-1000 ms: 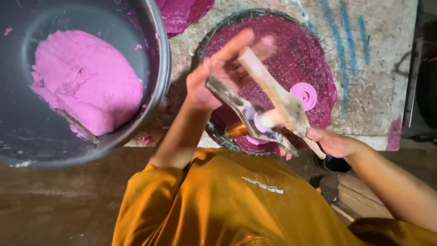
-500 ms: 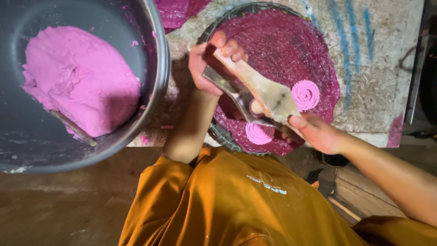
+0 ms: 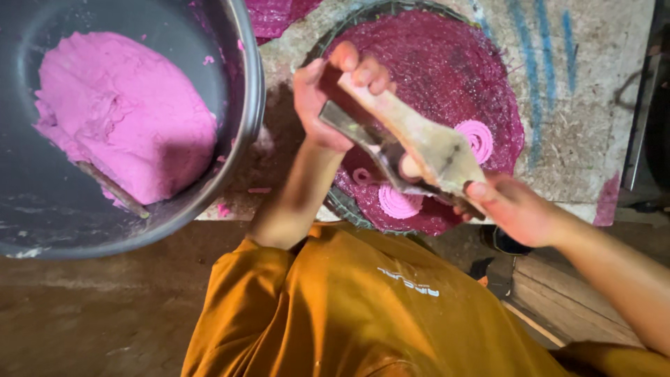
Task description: The person scoops pink dough from a metal bowl and uses a wooden press to form spiral shapes on a dark purple tray. The person repeats this process, filling the tray with multiple spirals.
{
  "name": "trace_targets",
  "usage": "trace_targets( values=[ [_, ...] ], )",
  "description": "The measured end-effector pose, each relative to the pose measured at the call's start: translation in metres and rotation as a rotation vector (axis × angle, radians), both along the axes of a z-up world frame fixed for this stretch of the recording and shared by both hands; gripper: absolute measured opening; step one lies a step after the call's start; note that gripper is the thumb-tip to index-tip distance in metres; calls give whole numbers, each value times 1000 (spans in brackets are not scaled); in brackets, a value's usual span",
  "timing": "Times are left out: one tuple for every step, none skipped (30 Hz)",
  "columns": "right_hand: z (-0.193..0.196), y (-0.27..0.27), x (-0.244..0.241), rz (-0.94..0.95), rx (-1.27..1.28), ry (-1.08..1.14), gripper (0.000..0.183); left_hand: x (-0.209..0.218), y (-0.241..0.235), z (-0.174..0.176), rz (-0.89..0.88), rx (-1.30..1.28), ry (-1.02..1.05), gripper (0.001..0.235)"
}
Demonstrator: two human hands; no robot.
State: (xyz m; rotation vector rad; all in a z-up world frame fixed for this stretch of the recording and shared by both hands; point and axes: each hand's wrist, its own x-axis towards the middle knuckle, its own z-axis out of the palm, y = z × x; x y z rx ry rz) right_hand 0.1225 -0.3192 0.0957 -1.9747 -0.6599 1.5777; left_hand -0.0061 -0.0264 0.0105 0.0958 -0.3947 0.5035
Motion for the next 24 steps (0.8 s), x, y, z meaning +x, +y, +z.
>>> trace_targets(
  values=[
    [1, -3, 5, 33, 9, -54, 72, 4, -2, 2, -10, -7, -1, 37],
    [1, -6, 9, 66, 17, -107, 74, 7, -3, 4, -19, -14, -2, 37],
    [0, -8, 12, 40, 40, -68, 75, 10, 0, 5, -9, 26, -9, 39],
    [-1, -9, 15, 14, 63, -29, 76, 12, 5, 6, 1, 65, -15, 41],
    [-3, -9, 17, -11, 89, 12, 77, 12, 11, 5, 12, 108, -20, 42],
    [-5, -8, 18, -10, 132, 33, 78, 11, 18, 3, 25, 244, 132, 50],
    [-5, -10, 18, -8, 173, 58, 79, 5, 22, -1, 41, 376, 289, 57],
    [-5, -12, 17, -7, 213, 83, 81, -1, 24, -7, 59, 508, 448, 65],
    [-6, -15, 17, -22, 222, 111, 81, -7, 19, -14, 10, 513, 741, 56],
    [-8, -17, 16, -37, 232, 140, 82, -14, 12, -22, -38, 510, 1034, 48],
    [-11, -18, 17, -52, 245, 167, 82, -23, 5, -29, -223, 643, 1042, 50],
    [-16, -18, 17, -52, 283, 124, 81, -32, -5, -36, -408, 775, 1039, 52],
    [-23, -19, 16, -51, 315, 86, 79, -41, -16, -43, -305, 835, 1000, 46],
    [-32, -20, 15, -49, 347, 48, 78, -49, -26, -49, -201, 894, 957, 43],
    [-41, -19, 16, -90, 357, 22, 78, -56, -33, -52, -96, 954, 909, 44],
    [-49, -19, 17, -131, 366, -4, 78, -63, -39, -55, -41, 1146, 979, 47],
    [-56, -18, 21, -169, 375, -32, 78, -69, -44, -55, 18, 1337, 1047, 52],
    [-62, -17, 26, -192, 402, -49, 78, -73, -47, -55, 81, 1527, 1112, 58],
    [-65, -17, 29, -212, 428, -64, 78, -78, -51, -54, 244, 1671, 1048, 62],
    [-67, -17, 33, -233, 454, -78, 78, -80, -55, -52, 409, 1809, 975, 66],
    [-67, -16, 36, -275, 454, -11, 77, -80, -58, -49, 574, 1940, 890, 70],
    [-65, -16, 39, -317, 454, 57, 77, -79, -61, -44, 602, 1967, 896, 55],
    [-62, -12, 41, -352, 455, 129, 78, -77, -62, -38, 633, 1995, 910, 41],
    [-57, -8, 41, -380, 463, 167, 80, -77, -61, -30, 665, 2022, 924, 29]
  ],
)
